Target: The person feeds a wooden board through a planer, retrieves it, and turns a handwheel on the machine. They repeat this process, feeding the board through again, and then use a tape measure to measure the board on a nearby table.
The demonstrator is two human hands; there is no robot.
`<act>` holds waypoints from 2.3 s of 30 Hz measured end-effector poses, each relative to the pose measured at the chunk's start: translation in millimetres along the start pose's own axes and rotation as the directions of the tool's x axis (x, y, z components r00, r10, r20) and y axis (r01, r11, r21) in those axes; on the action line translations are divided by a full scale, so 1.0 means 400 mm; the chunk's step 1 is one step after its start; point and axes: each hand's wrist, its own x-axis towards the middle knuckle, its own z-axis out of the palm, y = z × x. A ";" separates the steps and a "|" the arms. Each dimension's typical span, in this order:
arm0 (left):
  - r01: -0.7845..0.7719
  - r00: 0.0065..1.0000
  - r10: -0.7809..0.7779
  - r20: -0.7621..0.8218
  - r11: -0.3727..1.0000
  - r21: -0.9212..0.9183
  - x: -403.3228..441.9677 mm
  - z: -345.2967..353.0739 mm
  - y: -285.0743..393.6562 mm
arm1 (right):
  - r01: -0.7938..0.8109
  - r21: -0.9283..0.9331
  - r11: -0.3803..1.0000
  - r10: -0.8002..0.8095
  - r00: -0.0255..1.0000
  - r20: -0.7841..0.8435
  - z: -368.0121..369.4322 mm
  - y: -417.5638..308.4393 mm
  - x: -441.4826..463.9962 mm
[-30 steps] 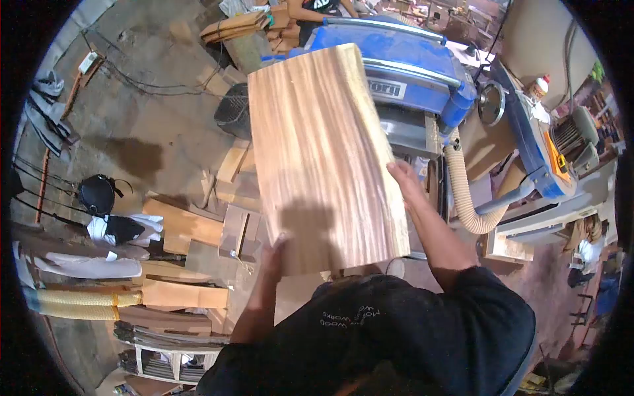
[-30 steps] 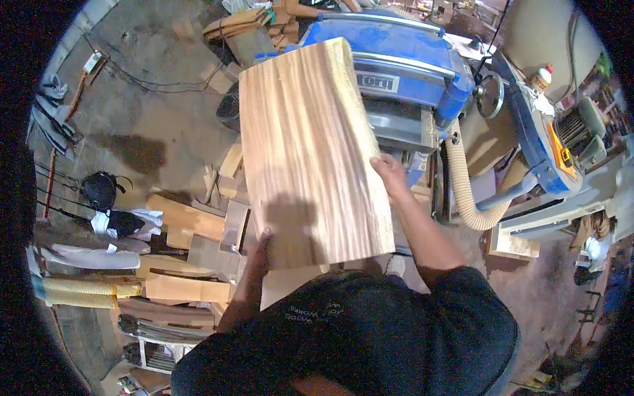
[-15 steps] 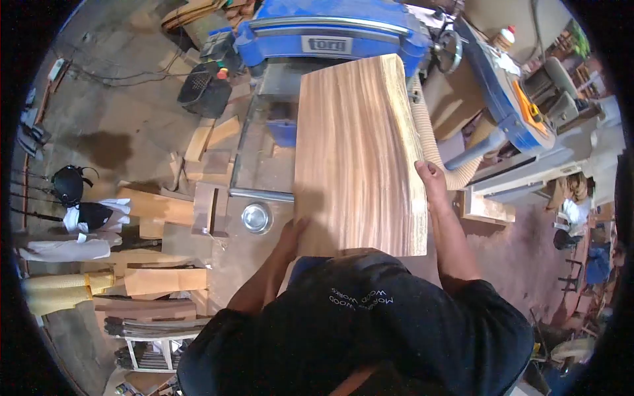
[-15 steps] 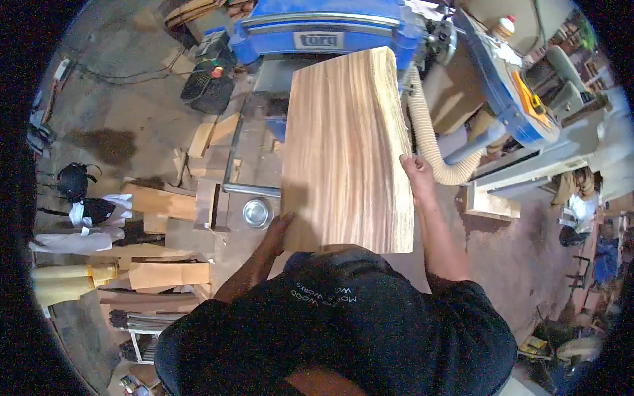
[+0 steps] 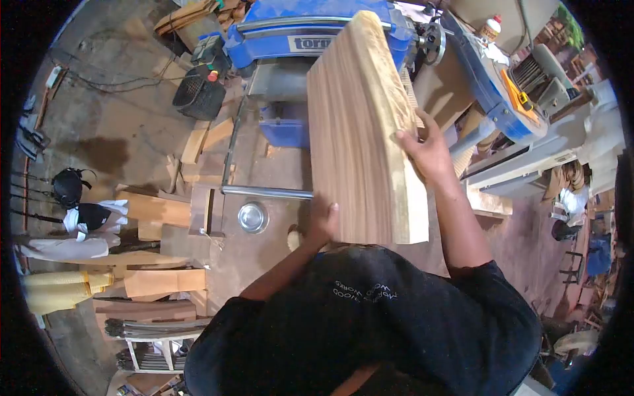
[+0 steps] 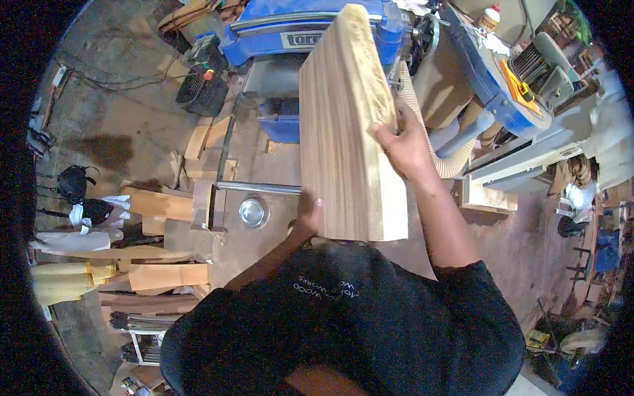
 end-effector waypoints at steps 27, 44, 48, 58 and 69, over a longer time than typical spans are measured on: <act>0.763 0.643 -0.356 0.678 0.221 -0.608 0.546 -0.606 -0.304 | -0.667 0.315 0.675 0.631 0.743 0.222 0.489 0.459 -0.003; 0.450 0.790 -0.441 0.426 0.889 0.086 0.401 -0.413 -0.509 | -0.655 0.064 0.753 0.629 0.745 0.220 0.345 0.565 -0.002; 0.576 0.785 -0.548 0.288 0.818 -0.012 0.443 -0.422 -0.320 | -0.638 0.136 0.758 0.632 0.770 0.090 0.369 0.494 0.012; 0.438 0.863 -0.448 0.233 0.894 0.097 0.610 -0.389 -0.306 | -0.644 0.139 0.752 0.650 0.760 0.006 0.392 0.634 0.182; 0.449 0.851 -0.472 0.231 0.881 0.148 0.700 -0.361 -0.370 | -0.614 0.191 0.766 0.625 0.781 0.004 0.386 0.572 0.252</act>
